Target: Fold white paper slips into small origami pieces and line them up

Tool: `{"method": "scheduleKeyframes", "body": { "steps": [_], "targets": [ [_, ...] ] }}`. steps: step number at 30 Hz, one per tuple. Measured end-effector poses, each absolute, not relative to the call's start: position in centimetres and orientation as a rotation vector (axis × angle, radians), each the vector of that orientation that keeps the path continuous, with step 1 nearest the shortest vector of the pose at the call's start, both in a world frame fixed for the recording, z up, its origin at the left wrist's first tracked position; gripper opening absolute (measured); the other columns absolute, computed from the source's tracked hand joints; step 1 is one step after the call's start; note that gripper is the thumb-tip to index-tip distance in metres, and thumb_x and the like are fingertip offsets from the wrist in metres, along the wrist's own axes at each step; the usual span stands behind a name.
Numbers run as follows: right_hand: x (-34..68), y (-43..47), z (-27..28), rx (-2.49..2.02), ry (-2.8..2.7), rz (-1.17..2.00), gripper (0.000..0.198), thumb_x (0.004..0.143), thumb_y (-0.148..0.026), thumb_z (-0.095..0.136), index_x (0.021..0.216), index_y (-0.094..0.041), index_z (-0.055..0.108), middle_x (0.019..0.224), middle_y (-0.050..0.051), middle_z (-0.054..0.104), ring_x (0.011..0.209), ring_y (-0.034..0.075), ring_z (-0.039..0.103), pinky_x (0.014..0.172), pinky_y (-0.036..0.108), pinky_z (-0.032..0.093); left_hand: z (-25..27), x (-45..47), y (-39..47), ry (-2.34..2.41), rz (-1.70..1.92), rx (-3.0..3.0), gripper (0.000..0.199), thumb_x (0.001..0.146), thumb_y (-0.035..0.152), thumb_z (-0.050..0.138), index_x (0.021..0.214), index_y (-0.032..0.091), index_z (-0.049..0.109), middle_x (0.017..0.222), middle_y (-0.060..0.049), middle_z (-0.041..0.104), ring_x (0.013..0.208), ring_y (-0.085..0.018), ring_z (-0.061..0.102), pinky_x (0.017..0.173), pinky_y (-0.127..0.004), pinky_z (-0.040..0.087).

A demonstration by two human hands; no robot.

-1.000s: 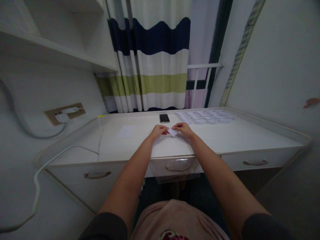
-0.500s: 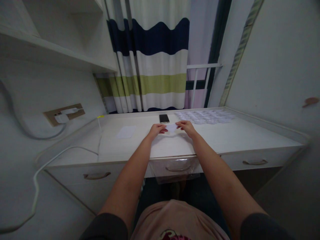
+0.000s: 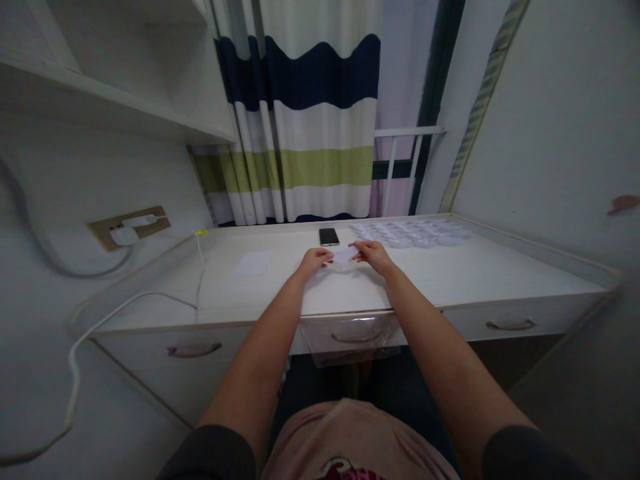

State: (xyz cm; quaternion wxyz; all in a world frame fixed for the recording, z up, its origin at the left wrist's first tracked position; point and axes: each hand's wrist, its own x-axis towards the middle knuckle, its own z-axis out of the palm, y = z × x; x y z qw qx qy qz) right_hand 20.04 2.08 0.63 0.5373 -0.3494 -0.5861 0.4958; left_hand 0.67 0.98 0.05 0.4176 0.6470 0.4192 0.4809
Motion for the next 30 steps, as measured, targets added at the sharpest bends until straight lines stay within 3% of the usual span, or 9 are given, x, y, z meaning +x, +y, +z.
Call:
{"method": "scheduleKeyframes", "body": {
  "steps": [7, 11, 19, 24, 30],
  "targets": [
    [19.6, 2.3, 0.1, -0.773, -1.429, 1.212, 0.030, 0.066, -0.039, 0.070, 0.079, -0.012, 0.065, 0.073, 0.007, 0.066, 0.057, 0.012, 0.063, 0.056, 0.023, 0.053, -0.2, 1.3, 0.8, 1.108, 1.173, 1.950, 0.016, 0.066, 0.026, 0.062, 0.071, 0.012, 0.066, 0.069, -0.002, 0.064, 0.064, -0.012, 0.053, 0.063, -0.024, 0.042],
    [18.8, 2.2, -0.3, -0.671, -1.386, 1.161, 0.041, 0.062, -0.036, 0.071, 0.096, -0.017, 0.059, 0.078, 0.003, 0.064, 0.066, 0.013, 0.063, 0.069, 0.031, 0.054, -0.2, 1.8, 0.6, 1.220, 1.255, 2.055, 0.010, 0.067, 0.022, 0.060, 0.070, 0.014, 0.065, 0.070, -0.003, 0.064, 0.065, -0.012, 0.054, 0.066, -0.025, 0.043],
    [17.9, 3.6, -1.9, -0.825, -1.425, 0.917, 0.057, 0.047, -0.032, 0.075, 0.096, -0.022, 0.047, 0.091, 0.001, 0.054, 0.063, 0.011, 0.057, 0.061, 0.033, 0.053, -0.8, 3.1, 0.2, 1.170, 1.319, 1.996, 0.016, 0.068, 0.021, 0.061, 0.083, 0.016, 0.057, 0.070, 0.002, 0.057, 0.052, -0.007, 0.051, 0.051, -0.018, 0.041],
    [17.9, 3.2, -1.8, -0.807, -1.522, 0.967, 0.058, 0.052, -0.033, 0.073, 0.103, -0.024, 0.048, 0.094, 0.002, 0.054, 0.067, 0.012, 0.058, 0.064, 0.032, 0.053, -1.1, 3.3, 0.2, 1.027, 1.288, 1.832, 0.022, 0.067, 0.017, 0.063, 0.087, 0.017, 0.052, 0.084, 0.000, 0.058, 0.049, -0.004, 0.052, 0.048, -0.018, 0.043],
    [18.1, 2.8, -1.3, -0.754, -1.571, 0.947, 0.060, 0.057, -0.032, 0.072, 0.113, -0.024, 0.053, 0.100, 0.006, 0.056, 0.078, 0.016, 0.059, 0.069, 0.034, 0.052, -0.6, 3.5, -0.2, 0.922, 1.278, 1.621, 0.027, 0.064, 0.015, 0.067, 0.087, 0.015, 0.052, 0.103, -0.005, 0.054, 0.062, -0.007, 0.058, 0.056, -0.024, 0.051]
  ]
}}
